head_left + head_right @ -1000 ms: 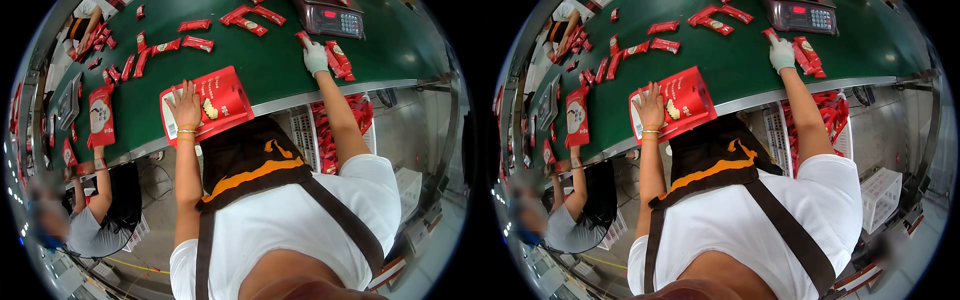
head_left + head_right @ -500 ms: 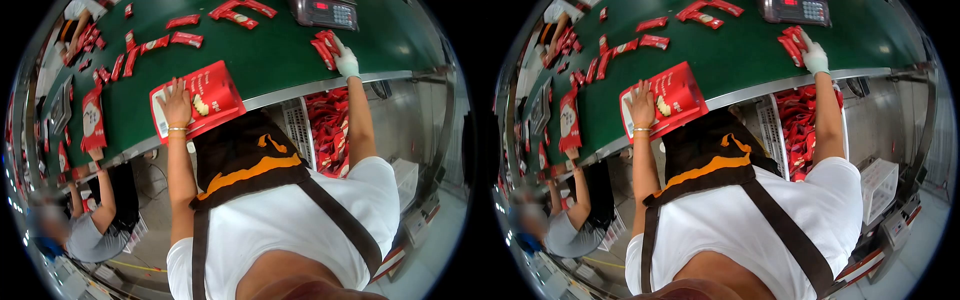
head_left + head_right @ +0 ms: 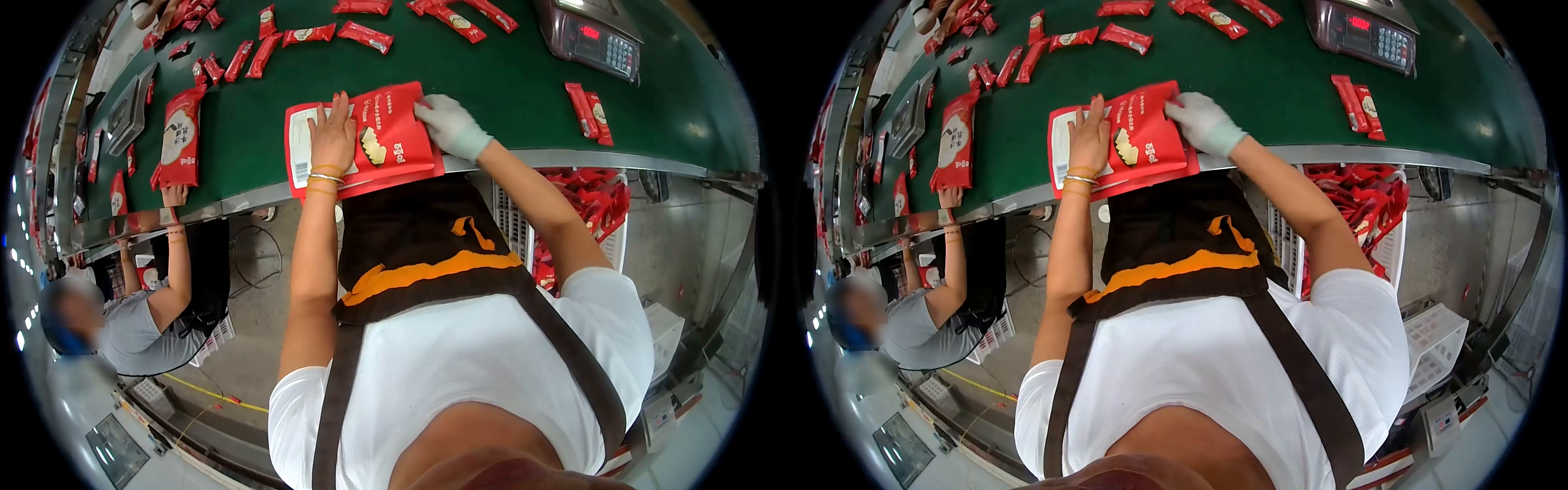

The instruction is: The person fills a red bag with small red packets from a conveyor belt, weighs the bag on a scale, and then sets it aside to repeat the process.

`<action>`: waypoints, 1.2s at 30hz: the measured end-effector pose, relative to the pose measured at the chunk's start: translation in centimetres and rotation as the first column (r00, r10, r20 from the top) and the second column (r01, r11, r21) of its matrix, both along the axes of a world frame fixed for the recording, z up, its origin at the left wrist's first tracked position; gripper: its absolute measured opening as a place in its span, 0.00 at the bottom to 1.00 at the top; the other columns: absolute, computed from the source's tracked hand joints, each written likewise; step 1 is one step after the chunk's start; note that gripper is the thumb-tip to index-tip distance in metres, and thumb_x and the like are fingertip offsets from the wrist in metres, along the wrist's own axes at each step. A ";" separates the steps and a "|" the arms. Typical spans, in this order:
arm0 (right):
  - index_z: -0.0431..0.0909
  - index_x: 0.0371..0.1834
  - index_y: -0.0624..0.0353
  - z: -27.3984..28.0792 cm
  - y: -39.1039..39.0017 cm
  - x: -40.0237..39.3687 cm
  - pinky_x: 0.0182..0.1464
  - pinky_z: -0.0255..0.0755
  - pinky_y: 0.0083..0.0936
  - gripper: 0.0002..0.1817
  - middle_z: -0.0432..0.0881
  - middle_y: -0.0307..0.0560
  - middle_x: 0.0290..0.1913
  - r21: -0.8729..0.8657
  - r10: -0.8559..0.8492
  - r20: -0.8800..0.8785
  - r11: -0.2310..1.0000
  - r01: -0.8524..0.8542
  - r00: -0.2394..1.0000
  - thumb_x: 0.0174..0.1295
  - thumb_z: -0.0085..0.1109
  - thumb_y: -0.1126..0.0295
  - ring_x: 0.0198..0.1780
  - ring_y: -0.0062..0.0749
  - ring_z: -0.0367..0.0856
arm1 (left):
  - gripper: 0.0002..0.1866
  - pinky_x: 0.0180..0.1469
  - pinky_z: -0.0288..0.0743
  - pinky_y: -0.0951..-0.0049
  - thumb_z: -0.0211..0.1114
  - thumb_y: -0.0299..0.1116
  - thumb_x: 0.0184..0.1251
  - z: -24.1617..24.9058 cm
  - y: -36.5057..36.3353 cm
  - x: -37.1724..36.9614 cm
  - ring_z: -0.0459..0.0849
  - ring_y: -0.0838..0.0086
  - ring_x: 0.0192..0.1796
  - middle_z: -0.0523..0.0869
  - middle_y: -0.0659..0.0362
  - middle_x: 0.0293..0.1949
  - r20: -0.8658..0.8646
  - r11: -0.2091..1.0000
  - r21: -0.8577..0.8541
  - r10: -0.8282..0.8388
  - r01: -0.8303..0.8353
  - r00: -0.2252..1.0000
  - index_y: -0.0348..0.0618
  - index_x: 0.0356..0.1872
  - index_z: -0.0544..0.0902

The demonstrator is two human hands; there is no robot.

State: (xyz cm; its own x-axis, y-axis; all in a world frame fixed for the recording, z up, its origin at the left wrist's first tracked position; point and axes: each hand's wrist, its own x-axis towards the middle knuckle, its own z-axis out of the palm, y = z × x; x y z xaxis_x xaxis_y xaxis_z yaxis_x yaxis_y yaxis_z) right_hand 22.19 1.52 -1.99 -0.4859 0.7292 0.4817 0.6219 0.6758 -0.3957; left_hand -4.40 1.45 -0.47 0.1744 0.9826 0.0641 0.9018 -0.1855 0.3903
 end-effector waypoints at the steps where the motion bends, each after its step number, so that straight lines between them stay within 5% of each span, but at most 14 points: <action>1: 0.79 0.53 0.56 -3.1 1.6 -1.2 0.52 0.75 0.42 0.19 0.80 0.59 0.45 -0.074 0.010 0.122 0.997 -0.001 0.992 0.56 0.55 0.76 0.47 0.57 0.79 | 0.31 0.76 0.43 0.41 0.45 0.41 0.75 0.1 0.0 0.0 0.53 0.42 0.77 0.61 0.52 0.76 0.020 1.000 0.003 -0.027 0.027 0.999 0.49 0.77 0.57; 5: 0.83 0.46 0.58 -4.3 4.1 -5.4 0.56 0.74 0.41 0.15 0.83 0.58 0.46 -0.545 0.139 0.033 0.832 -0.099 0.990 0.55 0.56 0.75 0.48 0.57 0.80 | 0.31 0.75 0.45 0.39 0.47 0.40 0.74 -0.7 0.0 -0.2 0.52 0.38 0.77 0.57 0.47 0.77 0.131 0.990 0.133 -0.054 0.036 0.990 0.47 0.77 0.57; 8: 0.83 0.46 0.58 -2.8 4.5 -6.3 0.56 0.74 0.41 0.15 0.83 0.58 0.46 -0.640 0.188 0.012 0.756 -0.137 0.982 0.55 0.56 0.74 0.48 0.56 0.80 | 0.32 0.76 0.35 0.35 0.46 0.42 0.75 0.3 -1.1 0.8 0.46 0.44 0.80 0.51 0.52 0.80 -0.258 0.957 0.284 0.017 0.059 0.966 0.51 0.78 0.56; 12: 0.83 0.46 0.57 2.3 1.8 -4.2 0.56 0.75 0.41 0.15 0.84 0.57 0.46 -0.532 0.180 -0.090 0.823 -0.200 0.979 0.55 0.56 0.74 0.49 0.55 0.80 | 0.30 0.78 0.35 0.41 0.44 0.43 0.76 -0.1 -0.9 0.2 0.48 0.52 0.80 0.55 0.61 0.79 -0.248 0.980 0.165 -0.064 0.107 0.967 0.53 0.78 0.59; 15: 0.84 0.46 0.56 2.9 0.8 4.2 0.56 0.75 0.41 0.15 0.85 0.54 0.47 -0.138 -0.325 -0.142 0.942 0.306 0.935 0.55 0.57 0.73 0.51 0.52 0.81 | 0.29 0.78 0.37 0.43 0.44 0.43 0.76 -0.1 -0.8 0.2 0.50 0.53 0.80 0.57 0.61 0.79 -0.258 0.982 0.162 -0.051 0.095 0.965 0.52 0.76 0.62; 18: 0.80 0.53 0.52 2.6 -0.9 17.4 0.53 0.76 0.44 0.19 0.84 0.52 0.49 0.148 -0.856 0.061 0.516 0.844 0.513 0.58 0.63 0.67 0.49 0.49 0.82 | 0.29 0.78 0.39 0.43 0.44 0.44 0.76 0.0 -0.7 0.1 0.50 0.53 0.80 0.57 0.61 0.79 -0.183 0.988 0.127 -0.061 0.085 0.981 0.51 0.75 0.64; 20: 0.77 0.50 0.53 1.5 -2.6 23.1 0.48 0.77 0.46 0.19 0.83 0.54 0.49 0.188 -0.902 0.393 0.272 0.944 0.182 0.60 0.63 0.56 0.48 0.55 0.81 | 0.28 0.78 0.39 0.43 0.44 0.43 0.75 -0.2 -0.5 0.0 0.50 0.53 0.80 0.58 0.61 0.79 -0.185 0.987 0.130 -0.066 0.091 0.981 0.51 0.75 0.65; 24: 0.78 0.49 0.54 2.6 -3.2 23.4 0.48 0.77 0.47 0.19 0.85 0.57 0.44 -0.020 -0.741 0.590 0.385 0.923 0.321 0.63 0.60 0.52 0.48 0.56 0.82 | 0.28 0.77 0.40 0.42 0.45 0.43 0.75 0.4 -0.6 0.1 0.52 0.52 0.80 0.59 0.59 0.78 -0.125 0.991 0.104 -0.066 0.079 0.990 0.51 0.74 0.65; 28: 0.84 0.51 0.53 4.8 -3.4 13.7 0.52 0.76 0.39 0.21 0.85 0.53 0.45 -0.348 -0.302 0.194 0.868 0.354 0.933 0.56 0.67 0.57 0.47 0.49 0.83 | 0.28 0.77 0.42 0.42 0.46 0.45 0.75 0.1 -0.5 -0.2 0.54 0.52 0.79 0.61 0.58 0.77 -0.137 0.987 0.134 -0.071 0.089 0.988 0.50 0.74 0.66; 31: 0.84 0.49 0.61 7.2 -1.4 4.9 0.41 0.77 0.24 0.24 0.86 0.47 0.36 -0.773 -0.256 0.022 0.609 0.179 0.966 0.58 0.69 0.54 0.35 0.26 0.83 | 0.28 0.77 0.43 0.42 0.47 0.46 0.75 0.1 -0.5 -0.2 0.54 0.52 0.79 0.61 0.58 0.77 -0.144 0.981 0.166 -0.072 0.096 0.987 0.50 0.73 0.66; 33: 0.81 0.49 0.68 2.5 1.6 1.1 0.45 0.77 0.28 0.27 0.87 0.52 0.41 -0.736 -0.215 -0.171 0.677 0.021 0.961 0.58 0.67 0.53 0.41 0.34 0.85 | 0.28 0.77 0.43 0.42 0.47 0.46 0.75 0.2 -0.6 -0.1 0.54 0.52 0.79 0.61 0.58 0.77 -0.153 0.983 0.162 -0.065 0.090 0.986 0.50 0.73 0.66; 34: 0.79 0.52 0.67 3.6 2.2 -1.3 0.49 0.76 0.28 0.25 0.86 0.52 0.44 -0.873 -0.191 -0.229 0.475 -0.114 0.954 0.60 0.65 0.58 0.46 0.34 0.84 | 0.28 0.76 0.44 0.42 0.48 0.46 0.74 0.4 -0.6 -0.1 0.53 0.52 0.79 0.61 0.58 0.77 -0.159 0.985 0.148 -0.070 0.094 0.985 0.50 0.73 0.67; 35: 0.77 0.55 0.65 0.8 2.6 -3.0 0.55 0.74 0.28 0.23 0.85 0.52 0.51 -0.623 -0.042 -0.495 0.713 -0.321 0.868 0.61 0.64 0.62 0.53 0.35 0.82 | 0.28 0.77 0.43 0.42 0.48 0.46 0.74 0.5 -0.7 0.0 0.53 0.51 0.79 0.61 0.58 0.77 -0.149 0.986 0.143 -0.062 0.083 0.987 0.51 0.73 0.67; 36: 0.77 0.56 0.64 -0.2 2.7 -3.9 0.60 0.72 0.29 0.21 0.83 0.53 0.56 -0.708 -0.125 -0.532 0.608 -0.359 0.838 0.62 0.63 0.66 0.57 0.35 0.81 | 0.28 0.77 0.43 0.42 0.48 0.46 0.74 0.6 -0.7 0.1 0.53 0.51 0.79 0.61 0.58 0.77 -0.146 0.984 0.162 -0.054 0.078 0.988 0.51 0.73 0.67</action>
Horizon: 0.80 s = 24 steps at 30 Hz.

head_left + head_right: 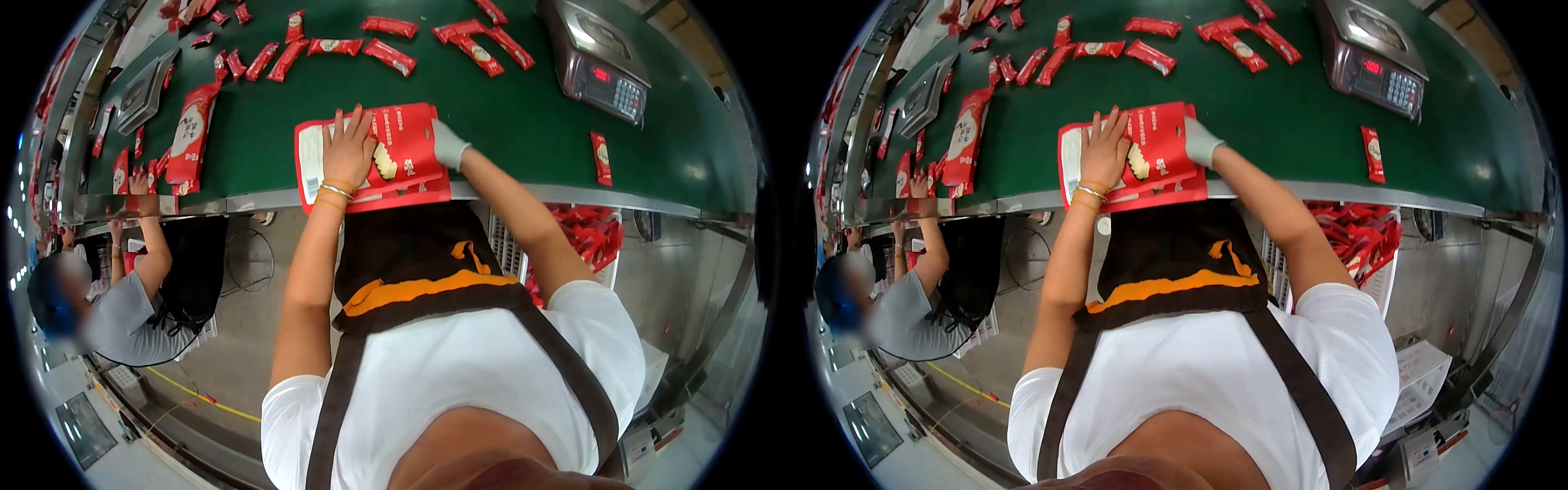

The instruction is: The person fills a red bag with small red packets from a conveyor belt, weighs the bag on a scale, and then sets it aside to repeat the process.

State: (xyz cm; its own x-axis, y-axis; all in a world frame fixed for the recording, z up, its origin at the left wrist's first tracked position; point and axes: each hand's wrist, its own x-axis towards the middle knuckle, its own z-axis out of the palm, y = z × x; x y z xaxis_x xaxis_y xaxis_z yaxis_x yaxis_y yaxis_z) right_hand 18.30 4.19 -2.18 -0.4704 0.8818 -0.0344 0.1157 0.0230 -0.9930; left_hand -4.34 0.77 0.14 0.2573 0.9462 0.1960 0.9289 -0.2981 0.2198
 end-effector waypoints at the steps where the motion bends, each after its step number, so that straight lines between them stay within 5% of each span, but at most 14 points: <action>1: 0.77 0.57 0.63 -0.6 0.1 -0.6 0.60 0.72 0.29 0.21 0.82 0.52 0.57 0.079 0.030 0.002 0.996 -0.030 1.000 0.62 0.63 0.66 0.57 0.35 0.80 | 0.28 0.77 0.43 0.42 0.48 0.46 0.74 0.0 0.1 0.0 0.53 0.51 0.79 0.62 0.58 0.77 -0.045 1.000 0.028 -0.003 0.004 0.999 0.51 0.73 0.67; 6: 0.77 0.58 0.62 0.0 0.8 0.7 0.60 0.72 0.29 0.21 0.82 0.51 0.57 0.015 0.213 0.147 0.976 -0.218 0.966 0.63 0.63 0.66 0.57 0.34 0.80 | 0.30 0.77 0.43 0.43 0.49 0.46 0.73 -0.1 0.2 0.0 0.54 0.51 0.78 0.63 0.55 0.76 -0.050 0.997 0.057 -0.045 0.048 0.998 0.51 0.74 0.66; 14: 0.76 0.59 0.62 -3.2 1.4 -5.0 0.61 0.72 0.30 0.22 0.82 0.51 0.57 0.032 0.176 0.166 0.982 -0.183 0.970 0.63 0.63 0.65 0.58 0.34 0.80 | 0.34 0.78 0.43 0.49 0.50 0.50 0.73 0.8 -0.1 0.7 0.57 0.54 0.78 0.61 0.52 0.77 0.018 0.999 -0.003 -0.032 0.032 0.999 0.50 0.76 0.60; 18: 0.76 0.59 0.61 -3.4 1.4 -5.4 0.61 0.72 0.30 0.22 0.82 0.51 0.57 0.030 0.168 0.157 0.984 -0.174 0.973 0.63 0.63 0.65 0.59 0.34 0.79 | 0.31 0.77 0.46 0.51 0.50 0.49 0.72 0.2 0.6 1.4 0.61 0.56 0.76 0.66 0.53 0.74 -0.043 0.993 0.107 -0.037 0.041 0.998 0.52 0.75 0.64; 20: 0.76 0.59 0.61 -3.3 1.6 -5.7 0.61 0.72 0.30 0.22 0.82 0.50 0.57 0.033 0.177 0.153 0.982 -0.184 0.972 0.63 0.63 0.64 0.59 0.34 0.79 | 0.27 0.73 0.53 0.54 0.51 0.48 0.72 1.1 2.3 1.9 0.68 0.59 0.72 0.76 0.56 0.66 0.072 0.986 -0.148 -0.065 0.075 0.995 0.54 0.69 0.72; 21: 0.76 0.60 0.61 -3.3 1.6 -5.4 0.61 0.72 0.30 0.23 0.82 0.50 0.57 0.034 0.178 0.156 0.982 -0.186 0.972 0.63 0.63 0.64 0.59 0.33 0.79 | 0.22 0.65 0.61 0.56 0.55 0.51 0.69 0.4 4.1 2.0 0.73 0.62 0.66 0.82 0.59 0.59 0.097 0.983 -0.164 -0.070 0.086 0.993 0.54 0.57 0.83; 22: 0.76 0.60 0.61 -3.2 1.7 -5.1 0.61 0.72 0.30 0.23 0.82 0.50 0.57 0.033 0.182 0.155 0.981 -0.189 0.971 0.63 0.63 0.64 0.59 0.33 0.79 | 0.22 0.65 0.61 0.56 0.55 0.51 0.69 1.3 5.4 2.4 0.73 0.62 0.66 0.82 0.59 0.59 0.093 0.984 -0.152 -0.083 0.097 0.992 0.54 0.57 0.83; 24: 0.76 0.60 0.61 -3.1 1.6 -3.8 0.61 0.72 0.30 0.23 0.81 0.50 0.57 0.023 0.192 0.156 0.980 -0.198 0.969 0.64 0.63 0.64 0.59 0.33 0.79 | 0.22 0.59 0.67 0.55 0.60 0.54 0.63 3.2 7.8 3.1 0.80 0.62 0.58 0.85 0.58 0.52 -0.006 0.899 -0.430 -0.099 0.087 0.995 0.51 0.47 0.87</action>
